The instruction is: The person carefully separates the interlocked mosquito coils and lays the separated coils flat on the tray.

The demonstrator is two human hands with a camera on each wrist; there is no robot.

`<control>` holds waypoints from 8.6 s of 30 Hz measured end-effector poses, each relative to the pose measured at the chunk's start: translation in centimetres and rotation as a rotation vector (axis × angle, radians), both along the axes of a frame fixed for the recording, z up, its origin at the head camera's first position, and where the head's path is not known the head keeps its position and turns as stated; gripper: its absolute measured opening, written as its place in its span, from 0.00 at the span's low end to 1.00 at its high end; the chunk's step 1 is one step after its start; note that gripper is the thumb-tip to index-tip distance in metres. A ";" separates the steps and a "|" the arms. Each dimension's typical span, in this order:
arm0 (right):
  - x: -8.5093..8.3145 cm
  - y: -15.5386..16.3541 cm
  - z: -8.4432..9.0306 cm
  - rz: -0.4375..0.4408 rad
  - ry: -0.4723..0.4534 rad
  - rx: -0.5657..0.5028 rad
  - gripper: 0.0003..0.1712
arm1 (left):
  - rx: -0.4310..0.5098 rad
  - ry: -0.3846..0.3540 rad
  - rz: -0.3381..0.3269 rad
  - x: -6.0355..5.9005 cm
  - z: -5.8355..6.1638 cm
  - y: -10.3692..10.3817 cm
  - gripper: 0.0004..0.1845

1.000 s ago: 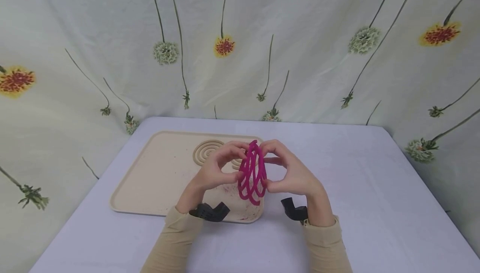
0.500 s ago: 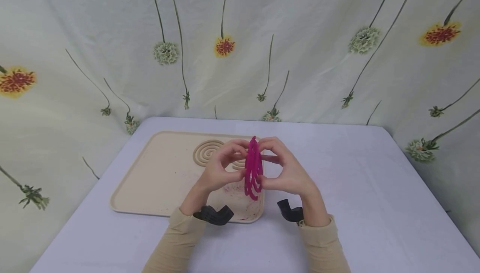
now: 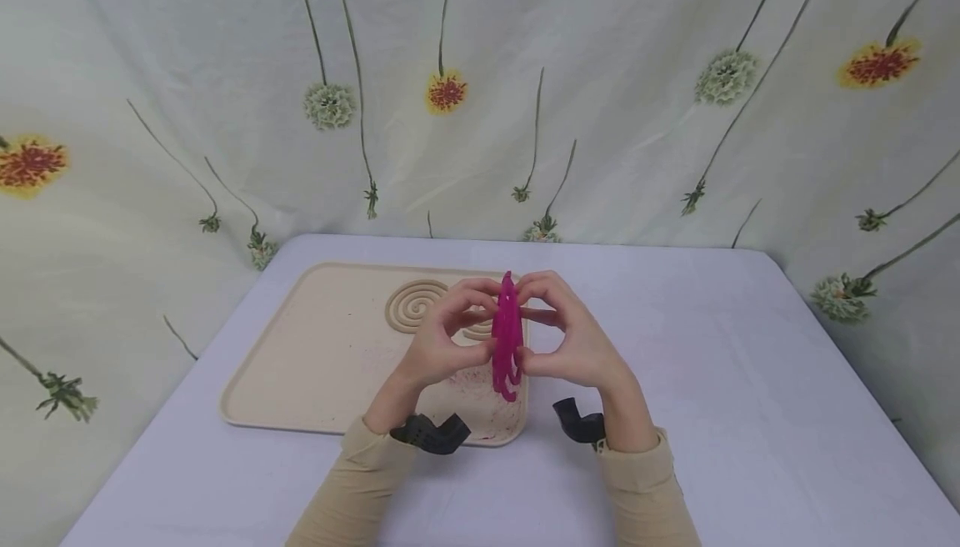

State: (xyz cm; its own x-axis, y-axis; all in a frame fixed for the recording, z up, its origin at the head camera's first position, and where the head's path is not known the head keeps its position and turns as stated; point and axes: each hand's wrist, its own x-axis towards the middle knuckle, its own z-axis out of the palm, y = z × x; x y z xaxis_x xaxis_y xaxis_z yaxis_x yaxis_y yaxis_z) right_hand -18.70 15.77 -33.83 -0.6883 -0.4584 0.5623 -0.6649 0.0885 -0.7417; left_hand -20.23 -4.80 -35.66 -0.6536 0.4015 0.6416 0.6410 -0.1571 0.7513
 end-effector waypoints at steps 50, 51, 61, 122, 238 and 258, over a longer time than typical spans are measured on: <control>-0.3 -0.5 0.0 -0.016 -0.007 -0.104 0.31 | 0.090 -0.053 0.101 0.6 0.2 1.0 0.14; -0.3 -0.4 0.0 -0.014 -0.006 -0.099 0.31 | 0.083 -0.045 0.105 0.6 0.2 1.0 0.14; -0.4 0.1 -0.1 -0.038 0.015 -0.027 0.33 | -0.025 0.051 0.183 0.6 0.5 0.5 0.14; -1.6 -1.8 -1.6 -0.543 -0.458 -0.375 0.24 | 0.309 -0.481 0.155 -0.7 -0.1 -0.5 0.16; -1.2 2.9 -0.4 -0.107 -0.477 0.079 0.17 | -0.067 -0.297 0.034 -1.2 0.6 -4.3 0.15; -0.6 2.4 -0.3 -0.222 -0.470 -0.152 0.19 | 0.338 -0.393 0.235 -0.5 0.7 -1.3 0.19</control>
State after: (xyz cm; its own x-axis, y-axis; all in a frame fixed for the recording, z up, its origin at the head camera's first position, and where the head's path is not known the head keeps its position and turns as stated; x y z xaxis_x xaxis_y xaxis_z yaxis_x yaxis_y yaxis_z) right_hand -19.33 18.21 -34.12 -0.9528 -0.2101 0.2189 -0.2356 0.0575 -0.9701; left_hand -20.73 -6.12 -34.95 -0.9161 0.0309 0.3998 0.3704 -0.3166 0.8732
